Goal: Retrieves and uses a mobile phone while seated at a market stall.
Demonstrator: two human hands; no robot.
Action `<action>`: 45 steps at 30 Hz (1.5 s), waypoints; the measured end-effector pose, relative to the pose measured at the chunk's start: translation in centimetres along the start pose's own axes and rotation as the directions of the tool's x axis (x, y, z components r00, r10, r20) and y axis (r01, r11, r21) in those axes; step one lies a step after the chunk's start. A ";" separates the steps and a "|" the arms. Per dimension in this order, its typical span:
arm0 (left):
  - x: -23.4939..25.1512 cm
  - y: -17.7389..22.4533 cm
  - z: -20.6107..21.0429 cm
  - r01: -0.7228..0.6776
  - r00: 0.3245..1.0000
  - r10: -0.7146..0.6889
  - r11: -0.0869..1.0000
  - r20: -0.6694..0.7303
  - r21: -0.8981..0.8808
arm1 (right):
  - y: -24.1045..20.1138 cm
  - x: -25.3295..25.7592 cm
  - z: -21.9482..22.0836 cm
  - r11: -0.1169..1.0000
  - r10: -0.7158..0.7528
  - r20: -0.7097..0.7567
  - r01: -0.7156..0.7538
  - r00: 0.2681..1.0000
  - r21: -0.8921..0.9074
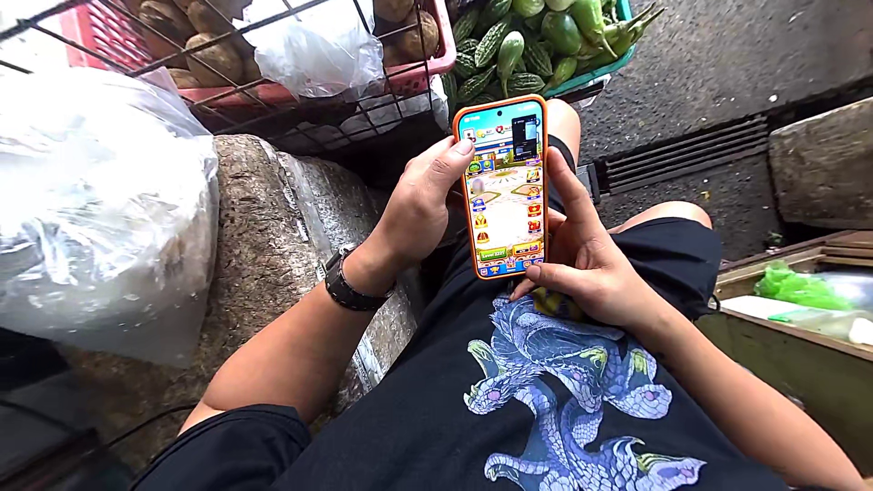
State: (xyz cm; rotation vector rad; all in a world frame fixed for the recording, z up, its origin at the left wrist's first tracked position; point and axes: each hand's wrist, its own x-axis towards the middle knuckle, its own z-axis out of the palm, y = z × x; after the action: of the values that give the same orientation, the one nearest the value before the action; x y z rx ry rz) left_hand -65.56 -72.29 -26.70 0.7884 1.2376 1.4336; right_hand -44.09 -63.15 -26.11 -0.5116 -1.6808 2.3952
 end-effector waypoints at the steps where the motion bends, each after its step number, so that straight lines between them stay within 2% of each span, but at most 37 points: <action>1: 0.0 0.0 0.0 -0.001 1.000 0.001 1.000 0.004 0.001 | 0.0 0.0 0.0 1.000 0.000 -0.002 0.000 1.000 0.002; 12: 0.0 0.2 0.2 -0.002 1.000 0.002 1.000 0.017 -0.004 | 0.0 0.0 0.2 0.996 0.040 -0.038 -0.043 0.998 -0.082; 17: 0.0 0.1 0.1 -0.006 1.000 0.006 1.000 0.007 0.018 | 0.0 -0.2 -0.3 1.000 0.017 0.033 -0.017 0.999 -0.010; 27: -0.1 0.3 0.2 -0.019 0.999 0.020 0.999 -0.028 0.034 | -0.1 0.1 0.0 1.000 0.007 0.001 -0.007 1.000 0.006; 40: 0.0 0.3 0.3 -0.010 1.000 0.010 0.998 0.007 0.056 | 0.1 0.0 0.1 1.000 0.005 -0.001 -0.005 1.000 -0.012; 43: 0.0 0.4 0.4 -0.014 1.000 0.015 0.999 -0.027 0.039 | 0.1 0.1 0.2 1.000 0.024 0.009 -0.024 1.000 0.002; 45: 0.2 0.3 0.4 -0.077 0.994 0.078 0.997 -0.077 0.012 | 0.0 0.2 0.3 0.998 0.052 0.025 -0.052 0.998 -0.019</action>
State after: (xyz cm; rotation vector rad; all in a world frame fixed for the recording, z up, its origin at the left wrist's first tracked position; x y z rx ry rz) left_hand -65.32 -71.96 -26.35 0.8012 1.2847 1.5349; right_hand -44.41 -63.35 -26.09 -0.5368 -1.7215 2.4345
